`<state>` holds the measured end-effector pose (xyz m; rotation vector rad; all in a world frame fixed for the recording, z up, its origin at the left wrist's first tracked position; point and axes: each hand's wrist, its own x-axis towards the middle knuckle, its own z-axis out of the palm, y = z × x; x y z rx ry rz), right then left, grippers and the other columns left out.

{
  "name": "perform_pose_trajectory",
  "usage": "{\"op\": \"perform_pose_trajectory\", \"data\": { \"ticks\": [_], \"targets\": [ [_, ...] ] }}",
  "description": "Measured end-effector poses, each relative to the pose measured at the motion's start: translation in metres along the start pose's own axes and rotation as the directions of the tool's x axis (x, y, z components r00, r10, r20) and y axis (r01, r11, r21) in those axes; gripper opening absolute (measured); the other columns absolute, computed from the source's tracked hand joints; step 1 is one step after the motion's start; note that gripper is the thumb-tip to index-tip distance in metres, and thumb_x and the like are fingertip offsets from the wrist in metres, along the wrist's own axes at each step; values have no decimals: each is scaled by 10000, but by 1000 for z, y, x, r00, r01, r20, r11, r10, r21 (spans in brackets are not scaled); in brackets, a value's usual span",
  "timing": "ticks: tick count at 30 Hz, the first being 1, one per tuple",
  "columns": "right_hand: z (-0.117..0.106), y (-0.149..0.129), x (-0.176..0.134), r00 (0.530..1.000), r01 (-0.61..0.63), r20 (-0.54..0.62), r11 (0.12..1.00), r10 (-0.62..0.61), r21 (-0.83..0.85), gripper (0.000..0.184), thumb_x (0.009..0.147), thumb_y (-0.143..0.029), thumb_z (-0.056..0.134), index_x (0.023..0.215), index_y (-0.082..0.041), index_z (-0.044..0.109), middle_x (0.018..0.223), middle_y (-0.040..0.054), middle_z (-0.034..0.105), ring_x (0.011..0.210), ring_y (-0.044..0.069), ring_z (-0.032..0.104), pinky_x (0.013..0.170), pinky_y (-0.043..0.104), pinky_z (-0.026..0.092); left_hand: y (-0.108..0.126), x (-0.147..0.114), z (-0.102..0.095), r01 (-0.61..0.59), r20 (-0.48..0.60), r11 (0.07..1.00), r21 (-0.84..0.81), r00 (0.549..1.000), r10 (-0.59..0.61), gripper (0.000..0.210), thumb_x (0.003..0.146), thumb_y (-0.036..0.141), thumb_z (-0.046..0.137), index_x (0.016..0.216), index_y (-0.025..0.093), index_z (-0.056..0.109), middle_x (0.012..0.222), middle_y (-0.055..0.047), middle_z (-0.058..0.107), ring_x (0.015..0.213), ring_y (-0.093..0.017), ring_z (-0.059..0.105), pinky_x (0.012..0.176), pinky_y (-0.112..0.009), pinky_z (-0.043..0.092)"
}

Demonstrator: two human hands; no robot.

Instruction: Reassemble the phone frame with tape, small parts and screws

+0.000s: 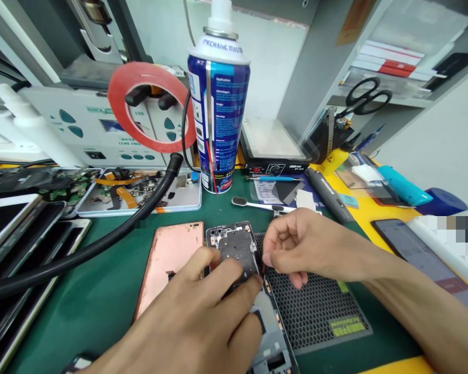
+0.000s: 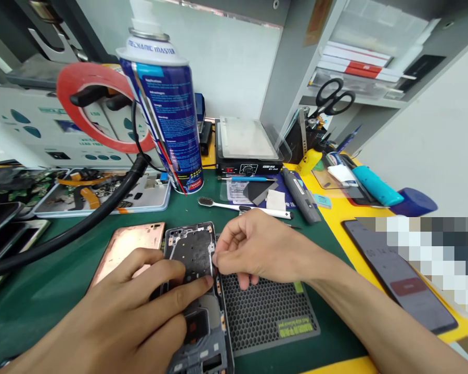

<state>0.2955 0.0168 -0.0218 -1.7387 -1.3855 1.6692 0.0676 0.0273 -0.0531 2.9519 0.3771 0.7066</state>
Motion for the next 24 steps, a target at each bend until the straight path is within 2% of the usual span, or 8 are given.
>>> {"op": "perform_pose_trajectory", "data": {
  "ticks": [6,19,23,24],
  "targets": [
    [2,0,-1,1000,-17,14,1000,17,-8,40,709,-166,652,743,-158,672,498,-60,609,434,61,562,419,132,455,-1,1,2,-22,8,999,-44,1000,22,248,905,150,493,708,214,629,996,11,747,914,-242,561,839,-448,357],
    [3,1,1,1000,-6,-9,1000,6,-16,35,729,-189,655,754,-166,663,508,-64,611,436,67,572,400,137,457,-1,4,1,-30,7,1000,-1,1000,30,243,913,151,499,740,213,657,1037,-5,746,937,-250,558,842,-450,348],
    [3,1,2,1000,-4,-6,1000,4,-21,36,728,-186,651,756,-166,661,511,-64,613,437,67,571,400,138,458,-2,6,3,-124,-82,992,6,989,125,269,922,161,487,716,219,651,1019,2,746,897,-235,553,839,-442,352],
    [3,1,1,1000,-6,-7,1000,6,-23,37,726,-184,650,755,-166,661,513,-63,614,440,68,572,402,138,459,-1,6,3,-51,-17,999,11,999,51,258,926,173,487,742,216,663,1059,-10,739,927,-244,554,850,-451,355]
  ]
}}
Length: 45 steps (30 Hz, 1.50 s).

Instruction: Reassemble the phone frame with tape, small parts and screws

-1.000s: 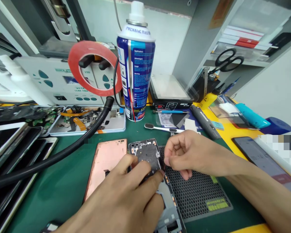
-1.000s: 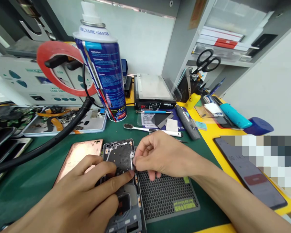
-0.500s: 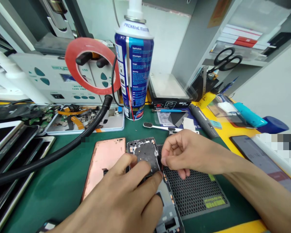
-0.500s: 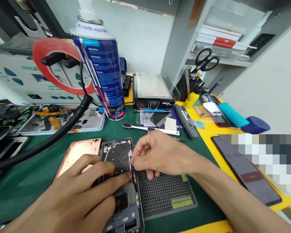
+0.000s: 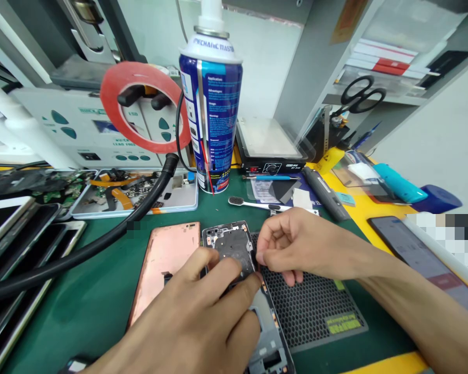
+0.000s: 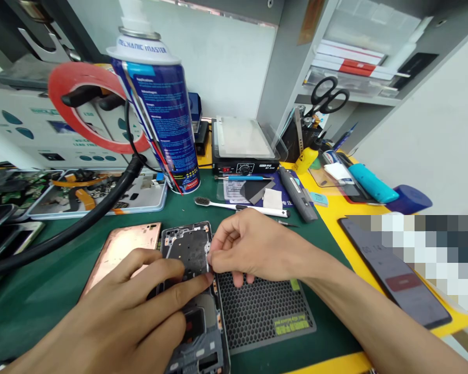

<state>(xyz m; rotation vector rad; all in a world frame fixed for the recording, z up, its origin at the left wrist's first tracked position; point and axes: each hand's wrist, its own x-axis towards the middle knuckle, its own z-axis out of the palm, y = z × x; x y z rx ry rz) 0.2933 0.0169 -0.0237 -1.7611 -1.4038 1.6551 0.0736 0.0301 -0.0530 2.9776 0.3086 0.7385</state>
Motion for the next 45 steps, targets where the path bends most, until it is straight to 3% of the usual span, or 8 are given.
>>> {"op": "perform_pose_trajectory", "data": {
  "ticks": [13,27,45],
  "targets": [
    [2,0,1,999,-1,-33,1000,0,-11,32,742,-190,643,770,-176,647,579,-49,625,462,74,580,390,141,461,4,-5,-1,32,31,999,-10,999,-32,264,941,188,464,810,205,692,1107,-63,721,931,-251,546,858,-462,397],
    [5,1,0,998,11,-65,998,-16,-69,46,767,-206,618,796,-181,645,629,-30,635,476,78,569,358,129,440,4,-3,-1,60,48,998,4,997,-60,223,926,186,510,753,206,648,1141,-14,712,963,-237,539,860,-427,389],
    [8,-2,2,996,-18,-91,993,7,-119,48,777,-213,624,801,-179,647,640,-25,634,474,84,564,347,141,428,7,-3,1,37,60,999,29,997,-39,259,946,170,469,800,205,679,1117,-42,717,927,-242,548,808,-426,394]
  ]
}}
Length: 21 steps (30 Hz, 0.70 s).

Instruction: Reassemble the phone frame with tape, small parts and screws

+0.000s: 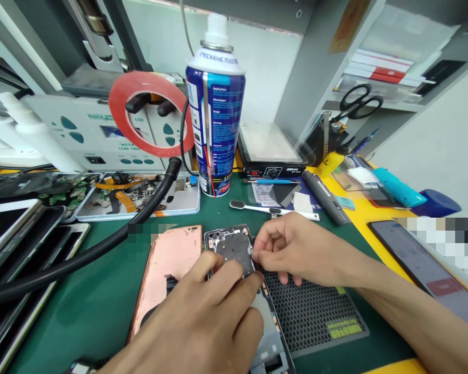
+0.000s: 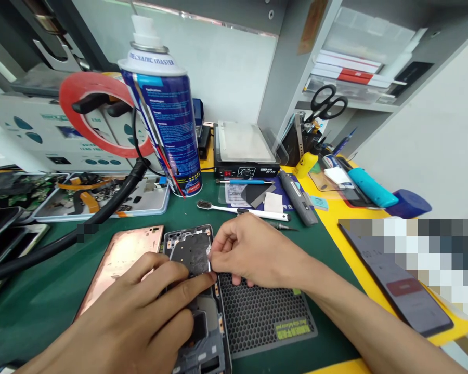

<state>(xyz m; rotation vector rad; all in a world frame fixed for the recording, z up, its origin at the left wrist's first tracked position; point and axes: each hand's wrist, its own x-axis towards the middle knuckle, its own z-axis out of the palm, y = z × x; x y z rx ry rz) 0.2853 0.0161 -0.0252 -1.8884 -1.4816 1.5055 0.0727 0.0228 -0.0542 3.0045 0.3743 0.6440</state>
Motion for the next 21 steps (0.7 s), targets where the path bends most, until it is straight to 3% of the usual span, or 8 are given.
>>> {"op": "perform_pose_trajectory", "data": {
  "ticks": [13,17,21],
  "targets": [
    [6,6,3,998,3,-66,1000,-3,-4,58,826,-243,621,827,-185,615,645,-10,661,453,86,583,340,145,444,-3,-1,4,12,-40,999,-30,999,-13,276,938,152,450,805,202,686,1147,-53,714,914,-239,557,838,-438,406],
    [3,9,5,993,63,-103,995,-55,76,133,884,-305,595,846,-181,566,705,4,677,430,80,587,331,153,456,-3,-3,4,-4,-17,1000,-7,1000,4,252,943,170,459,814,201,673,1165,-50,711,918,-236,570,865,-452,412],
    [-2,8,4,993,110,-68,977,-99,181,196,877,-342,642,830,-175,552,665,-11,647,437,82,590,375,168,492,-3,-4,4,-10,-8,1000,10,1000,11,223,934,181,482,801,202,660,1210,-49,696,931,-237,569,868,-455,416]
  ]
}}
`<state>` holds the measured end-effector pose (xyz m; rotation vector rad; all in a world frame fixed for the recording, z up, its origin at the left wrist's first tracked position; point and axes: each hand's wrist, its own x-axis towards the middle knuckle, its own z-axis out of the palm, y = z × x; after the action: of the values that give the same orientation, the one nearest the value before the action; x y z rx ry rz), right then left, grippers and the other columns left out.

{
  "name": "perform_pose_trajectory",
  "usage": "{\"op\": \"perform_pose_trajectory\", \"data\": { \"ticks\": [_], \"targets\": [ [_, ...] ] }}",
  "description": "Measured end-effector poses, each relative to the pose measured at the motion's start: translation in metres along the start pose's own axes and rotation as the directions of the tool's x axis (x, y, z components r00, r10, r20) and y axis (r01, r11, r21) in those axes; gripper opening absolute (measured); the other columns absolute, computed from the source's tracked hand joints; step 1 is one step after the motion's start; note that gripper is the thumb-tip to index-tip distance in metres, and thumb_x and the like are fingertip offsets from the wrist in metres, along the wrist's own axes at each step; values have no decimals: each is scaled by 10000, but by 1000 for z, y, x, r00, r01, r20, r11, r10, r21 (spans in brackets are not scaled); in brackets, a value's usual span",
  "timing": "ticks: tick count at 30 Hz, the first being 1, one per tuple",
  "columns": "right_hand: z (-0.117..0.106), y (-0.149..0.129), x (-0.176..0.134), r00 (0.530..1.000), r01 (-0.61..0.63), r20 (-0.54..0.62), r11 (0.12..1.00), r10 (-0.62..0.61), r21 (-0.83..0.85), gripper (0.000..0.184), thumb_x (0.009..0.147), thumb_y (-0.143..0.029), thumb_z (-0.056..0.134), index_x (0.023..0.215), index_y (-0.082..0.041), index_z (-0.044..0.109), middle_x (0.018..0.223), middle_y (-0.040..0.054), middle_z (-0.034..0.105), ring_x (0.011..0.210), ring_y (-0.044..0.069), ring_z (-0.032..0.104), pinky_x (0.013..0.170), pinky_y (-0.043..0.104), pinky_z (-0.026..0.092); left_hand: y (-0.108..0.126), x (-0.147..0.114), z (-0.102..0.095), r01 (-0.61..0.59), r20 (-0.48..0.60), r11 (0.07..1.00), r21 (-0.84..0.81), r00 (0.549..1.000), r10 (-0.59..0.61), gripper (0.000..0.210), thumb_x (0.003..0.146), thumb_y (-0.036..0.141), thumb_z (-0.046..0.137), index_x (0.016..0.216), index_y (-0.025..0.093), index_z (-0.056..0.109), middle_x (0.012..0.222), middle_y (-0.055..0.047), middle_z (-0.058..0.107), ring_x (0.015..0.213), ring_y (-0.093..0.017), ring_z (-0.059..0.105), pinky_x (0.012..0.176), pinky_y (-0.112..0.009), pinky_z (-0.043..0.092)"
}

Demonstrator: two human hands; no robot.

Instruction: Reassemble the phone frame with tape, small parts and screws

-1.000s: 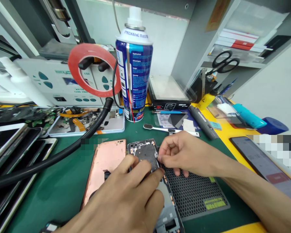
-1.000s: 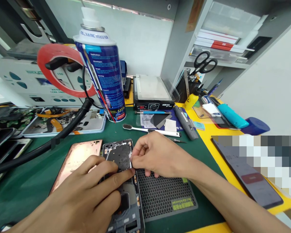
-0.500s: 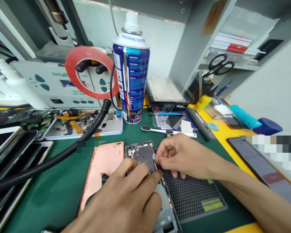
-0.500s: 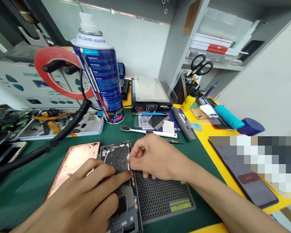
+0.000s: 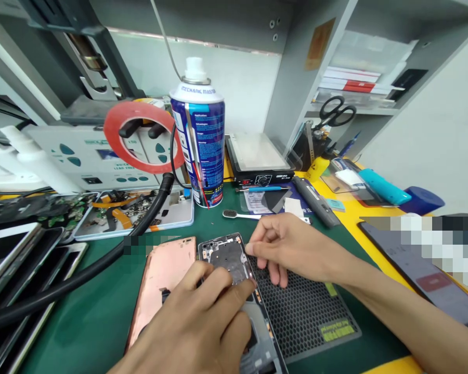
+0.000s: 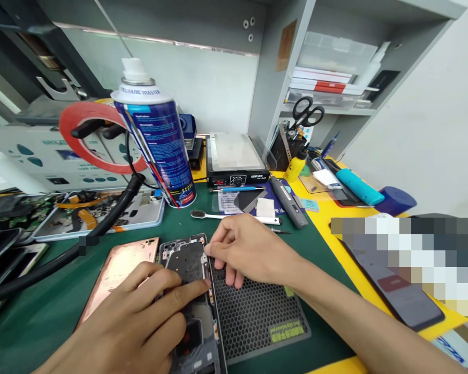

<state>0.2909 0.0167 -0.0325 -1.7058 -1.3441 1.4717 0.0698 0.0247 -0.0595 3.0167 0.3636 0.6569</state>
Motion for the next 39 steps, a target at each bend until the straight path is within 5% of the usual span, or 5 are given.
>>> {"op": "perform_pose_trajectory", "data": {
  "ticks": [10,25,31,36,39],
  "targets": [
    [7,3,-1,998,-32,-51,987,24,-155,207,858,-336,676,759,-188,571,465,-42,588,361,89,547,335,152,432,3,4,-7,21,16,1000,-15,1000,-21,204,929,184,487,830,202,665,1165,-44,706,903,-234,549,863,-445,389],
    [3,2,-1,993,98,-41,976,-107,-194,257,879,-335,662,711,-170,560,531,-22,639,346,98,585,309,166,459,-14,14,-29,243,261,862,-444,956,-134,219,857,53,435,719,177,551,1026,-20,702,910,-199,488,834,-404,394],
    [-4,5,-5,980,199,51,963,-193,-180,190,860,-330,683,879,-146,645,693,28,699,475,142,672,398,221,557,-29,11,-36,276,102,741,-612,957,-272,292,852,19,400,836,184,641,1108,-29,704,1008,-184,552,883,-367,442],
    [0,0,-11,978,208,21,955,-208,-210,158,880,-271,634,830,-123,657,727,61,708,468,133,664,398,213,544,-19,-7,-53,220,24,865,-451,972,-234,326,824,4,407,834,177,683,840,-25,659,878,-188,529,834,-368,433],
    [2,-2,-12,976,211,0,953,-217,-216,144,865,-258,644,828,-120,656,723,69,713,456,133,659,386,207,532,1,-28,-60,223,96,941,-254,974,-205,325,848,51,427,909,196,711,887,-45,589,901,-212,482,851,-410,389]
  ]
}}
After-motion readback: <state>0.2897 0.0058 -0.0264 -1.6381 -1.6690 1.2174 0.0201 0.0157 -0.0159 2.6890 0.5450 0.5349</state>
